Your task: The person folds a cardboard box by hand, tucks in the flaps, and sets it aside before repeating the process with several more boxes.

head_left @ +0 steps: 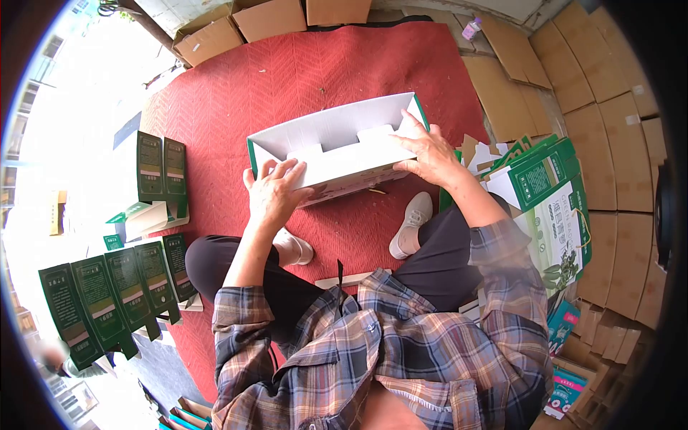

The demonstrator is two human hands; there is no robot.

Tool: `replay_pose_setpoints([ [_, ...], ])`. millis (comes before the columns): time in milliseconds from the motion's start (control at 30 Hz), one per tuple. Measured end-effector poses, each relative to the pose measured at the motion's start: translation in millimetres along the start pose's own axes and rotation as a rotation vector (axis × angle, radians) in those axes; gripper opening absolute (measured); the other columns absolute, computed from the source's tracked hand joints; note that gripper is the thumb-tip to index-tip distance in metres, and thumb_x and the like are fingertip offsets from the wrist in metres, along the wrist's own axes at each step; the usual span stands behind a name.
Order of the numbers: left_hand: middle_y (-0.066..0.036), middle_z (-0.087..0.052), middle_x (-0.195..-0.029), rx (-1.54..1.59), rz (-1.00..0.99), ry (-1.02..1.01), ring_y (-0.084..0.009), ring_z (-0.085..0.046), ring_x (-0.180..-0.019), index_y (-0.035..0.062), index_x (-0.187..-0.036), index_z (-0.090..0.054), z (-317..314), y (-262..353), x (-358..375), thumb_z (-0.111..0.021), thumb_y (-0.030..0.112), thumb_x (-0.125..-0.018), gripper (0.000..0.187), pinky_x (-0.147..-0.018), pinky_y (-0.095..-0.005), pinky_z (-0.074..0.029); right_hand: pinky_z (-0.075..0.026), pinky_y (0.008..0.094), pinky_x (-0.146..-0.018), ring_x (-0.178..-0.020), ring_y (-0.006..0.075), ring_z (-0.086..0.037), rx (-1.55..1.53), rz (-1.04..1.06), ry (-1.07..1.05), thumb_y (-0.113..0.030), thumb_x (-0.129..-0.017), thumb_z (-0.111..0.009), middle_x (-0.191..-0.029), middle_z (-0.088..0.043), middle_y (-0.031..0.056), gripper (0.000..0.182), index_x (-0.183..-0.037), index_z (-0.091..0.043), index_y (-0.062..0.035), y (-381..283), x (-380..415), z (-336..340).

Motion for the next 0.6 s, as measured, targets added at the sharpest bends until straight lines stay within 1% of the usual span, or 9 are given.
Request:
replay_pose_setpoints([
  [133,0.003,-0.059,-0.12,-0.017,-0.012,-0.015,-0.0168,-0.047,-0.112,0.0211,-0.117,-0.062,-3,1,0,-0.067,0.044,-0.077,0.047,-0.096,-0.0527,-0.023,-0.042,0.0432,-0.1,-0.113,0.0366,-0.043,0.004,-0.007,-0.015,-0.03,-0.067,-0.079,-0.151,-0.025,0.0045,0.06,-0.124,-0.059,-0.0285,-1,0,1],
  [267,0.004,-0.058,-0.119,-0.011,-0.015,-0.015,-0.0174,-0.047,-0.112,0.0211,-0.117,-0.062,-3,2,0,-0.067,0.045,-0.077,0.047,-0.096,-0.052,-0.023,-0.042,0.0432,-0.099,-0.113,0.0368,-0.043,0.013,0.003,-0.031,-0.032,-0.068,-0.078,-0.149,-0.028,0.0057,0.056,-0.121,-0.062,-0.0256,1,1,-1],
  [333,0.003,-0.056,-0.12,-0.009,0.014,-0.023,-0.0187,-0.046,-0.113,0.0223,-0.119,-0.061,-1,1,0,-0.069,0.047,-0.074,0.053,-0.098,-0.0508,-0.022,-0.042,0.043,-0.099,-0.112,0.0364,-0.043,0.006,0.007,-0.017,-0.033,-0.069,-0.078,-0.149,-0.029,0.0065,0.055,-0.12,-0.063,-0.0235,1,2,0],
  [433,-0.004,-0.053,-0.121,0.075,0.063,0.046,-0.0231,-0.044,-0.115,0.0206,-0.124,-0.057,7,-3,3,-0.074,0.041,-0.071,0.06,-0.1,-0.0491,-0.025,-0.042,0.0425,-0.098,-0.114,0.0368,-0.046,0.013,0.033,0.021,-0.037,-0.074,-0.074,-0.149,-0.027,0.009,0.057,-0.126,-0.058,-0.0202,6,3,3],
  [467,-0.004,-0.053,-0.121,0.075,0.066,0.047,-0.0231,-0.044,-0.115,0.0206,-0.124,-0.057,4,-6,4,-0.074,0.041,-0.071,0.06,-0.1,-0.0491,-0.025,-0.042,0.0411,-0.098,-0.115,0.0357,-0.048,-0.112,0.064,0.143,-0.038,-0.079,-0.069,-0.145,-0.034,0.0118,0.055,-0.128,-0.055,-0.0181,7,3,14],
  [500,-0.007,-0.052,-0.121,0.219,0.106,0.207,-0.0257,-0.043,-0.115,0.0183,-0.127,-0.054,8,-16,8,-0.075,0.036,-0.071,0.063,-0.1,-0.0485,-0.027,-0.042,0.0398,-0.097,-0.115,0.0346,-0.05,-0.238,0.093,0.265,-0.039,-0.084,-0.064,-0.141,-0.04,0.0145,0.054,-0.131,-0.052,-0.0159,11,5,25],
  [533,-0.011,-0.051,-0.122,0.363,0.143,0.369,-0.0283,-0.042,-0.116,0.016,-0.129,-0.051,12,-27,12,-0.077,0.031,-0.07,0.066,-0.1,-0.0479,-0.03,-0.042,0.0398,-0.097,-0.115,0.0346,-0.05,-0.236,0.093,0.266,-0.039,-0.084,-0.064,-0.141,-0.04,0.0145,0.054,-0.131,-0.052,-0.0159,21,1,22],
  [567,-0.015,-0.05,-0.122,0.444,0.238,0.44,-0.0329,-0.039,-0.117,0.0104,-0.131,-0.047,10,-43,15,-0.074,0.021,-0.074,0.065,-0.099,-0.0474,-0.033,-0.043,0.0398,-0.095,-0.114,0.0334,-0.053,-0.373,-0.047,0.326,-0.04,-0.088,-0.059,-0.134,-0.047,0.0172,0.052,-0.131,-0.049,-0.0137,47,-5,17],
  [600,-0.013,-0.049,-0.126,0.547,0.294,0.508,-0.0296,-0.043,-0.116,0.0088,-0.135,-0.043,0,-66,17,-0.069,0.021,-0.082,0.06,-0.098,-0.0426,-0.036,-0.045,0.0397,-0.093,-0.114,0.0323,-0.055,-0.509,-0.188,0.386,-0.041,-0.091,-0.054,-0.127,-0.054,0.0199,0.05,-0.132,-0.046,-0.0115,70,-9,11],
])
Point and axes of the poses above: each hand's wrist, its own x-axis away from the middle knuckle, its own z-axis out of the back of the hand, y = z × x, the point moved 7 cm from there along -x, towards the middle knuckle
